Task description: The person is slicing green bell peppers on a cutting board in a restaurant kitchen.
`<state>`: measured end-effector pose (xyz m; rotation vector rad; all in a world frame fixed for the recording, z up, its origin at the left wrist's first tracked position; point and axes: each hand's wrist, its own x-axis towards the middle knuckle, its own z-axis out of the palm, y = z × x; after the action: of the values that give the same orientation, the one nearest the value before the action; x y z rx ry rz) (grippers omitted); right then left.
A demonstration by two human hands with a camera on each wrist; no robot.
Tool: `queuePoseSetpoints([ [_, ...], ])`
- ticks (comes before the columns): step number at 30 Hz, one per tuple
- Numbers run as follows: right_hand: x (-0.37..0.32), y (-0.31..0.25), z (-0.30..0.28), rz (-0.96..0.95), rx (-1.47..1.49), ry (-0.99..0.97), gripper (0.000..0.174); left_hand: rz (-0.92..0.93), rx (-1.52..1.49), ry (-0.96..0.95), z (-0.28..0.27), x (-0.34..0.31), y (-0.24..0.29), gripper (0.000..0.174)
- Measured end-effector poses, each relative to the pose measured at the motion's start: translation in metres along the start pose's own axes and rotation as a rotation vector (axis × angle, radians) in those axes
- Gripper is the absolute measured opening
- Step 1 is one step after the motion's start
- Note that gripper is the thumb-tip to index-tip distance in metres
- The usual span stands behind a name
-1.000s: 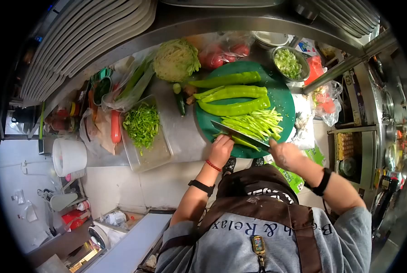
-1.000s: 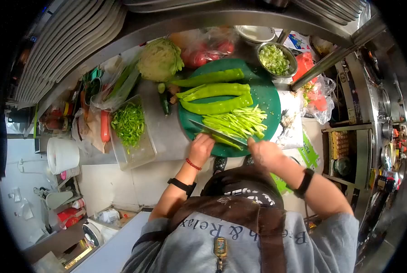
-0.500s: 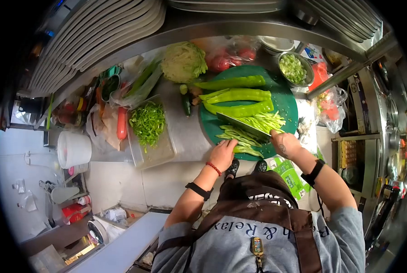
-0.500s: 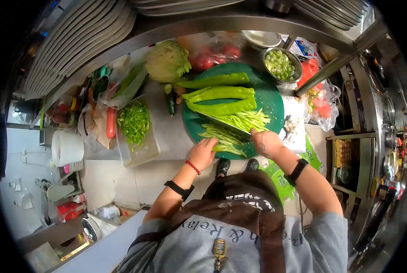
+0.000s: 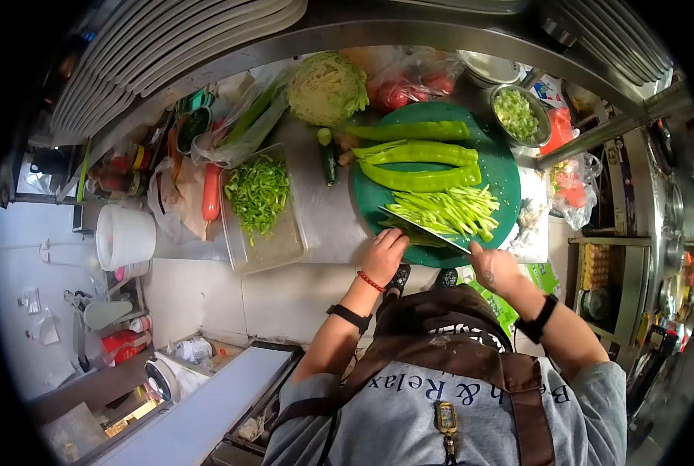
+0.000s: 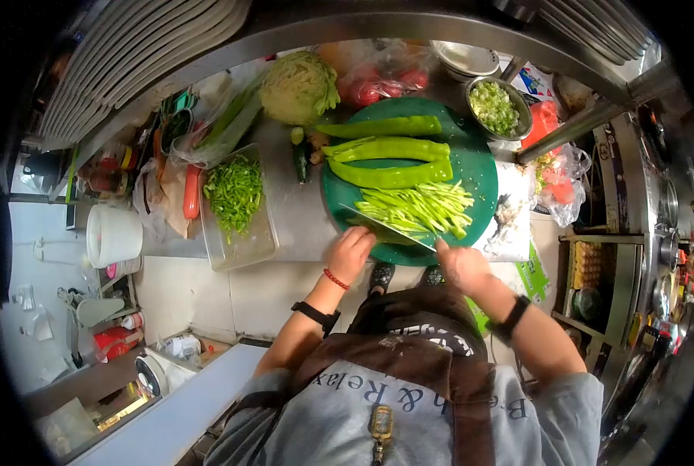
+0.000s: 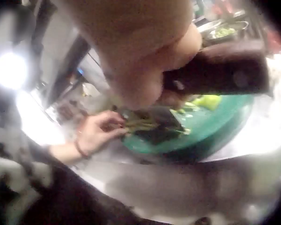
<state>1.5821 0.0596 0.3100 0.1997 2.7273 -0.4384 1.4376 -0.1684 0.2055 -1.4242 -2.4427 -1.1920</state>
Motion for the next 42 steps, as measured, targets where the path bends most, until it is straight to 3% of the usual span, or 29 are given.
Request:
queuePoseSetpoints([
  [6, 0.009, -0.016, -0.066, -0.056, -0.153, -0.143, 0.018, 0.101, 0.016, -0.009, 0.003, 0.017, 0.003, 0.011],
  [10, 0.019, -0.009, -0.028, -0.017, -0.102, -0.163, 0.019, 0.071, -0.019, -0.011, 0.011, 0.011, 0.0, 0.011],
  [13, 0.036, -0.008, -0.038, -0.098, -0.099, -0.134, 0.022, 0.116, -0.035, 0.078, 0.013, 0.014, 0.0, 0.013],
  [14, 0.031, -0.011, -0.05, -0.106, -0.124, -0.177, 0.023, 0.091, -0.023, 0.024, 0.015, 0.012, -0.003, 0.013],
  [17, 0.013, -0.026, -0.069, -0.002, -0.166, -0.285, 0.024, 0.067, 0.002, 0.021, 0.023, 0.004, -0.007, 0.015],
  [19, 0.023, -0.006, -0.019, -0.005, -0.053, -0.195, 0.026, 0.076, -0.024, 0.05, 0.025, 0.007, -0.005, 0.012],
  [23, 0.035, -0.009, -0.031, -0.118, -0.076, -0.048, 0.019, 0.089, -0.033, 0.081, 0.024, 0.002, -0.009, 0.01],
  [26, 0.018, -0.018, -0.042, -0.035, -0.103, -0.115, 0.016, 0.099, -0.029, 0.11, 0.024, 0.007, -0.005, 0.011],
  [28, 0.015, -0.014, -0.02, 0.02, -0.049, -0.097, 0.016, 0.081, -0.034, 0.097, 0.026, 0.006, -0.003, 0.011],
  [29, 0.022, -0.009, -0.007, 0.001, -0.097, -0.177, 0.024, 0.075, -0.031, 0.093, 0.026, 0.006, -0.004, 0.011],
  [33, 0.024, -0.016, -0.038, -0.073, -0.074, -0.146, 0.023, 0.061, -0.069, 0.116, 0.023, 0.007, -0.001, 0.012],
  [34, 0.015, -0.029, -0.061, -0.006, -0.048, -0.223, 0.022, 0.039, -0.06, 0.094, 0.022, 0.007, 0.001, 0.013],
  [37, 0.011, -0.024, -0.035, 0.036, -0.087, -0.211, 0.02, 0.004, -0.026, 0.04, 0.023, 0.004, 0.002, 0.013],
  [38, 0.017, -0.011, -0.006, -0.028, -0.072, -0.131, 0.02, 0.021, -0.044, 0.082, 0.025, 0.005, 0.002, 0.012],
  [40, 0.027, -0.01, -0.016, -0.082, -0.106, -0.112, 0.021, 0.054, -0.07, 0.169, 0.026, 0.009, 0.002, 0.012],
  [42, 0.028, -0.019, -0.042, -0.107, -0.1, -0.122, 0.025, 0.045, -0.07, 0.133, 0.023, 0.007, 0.003, 0.013],
])
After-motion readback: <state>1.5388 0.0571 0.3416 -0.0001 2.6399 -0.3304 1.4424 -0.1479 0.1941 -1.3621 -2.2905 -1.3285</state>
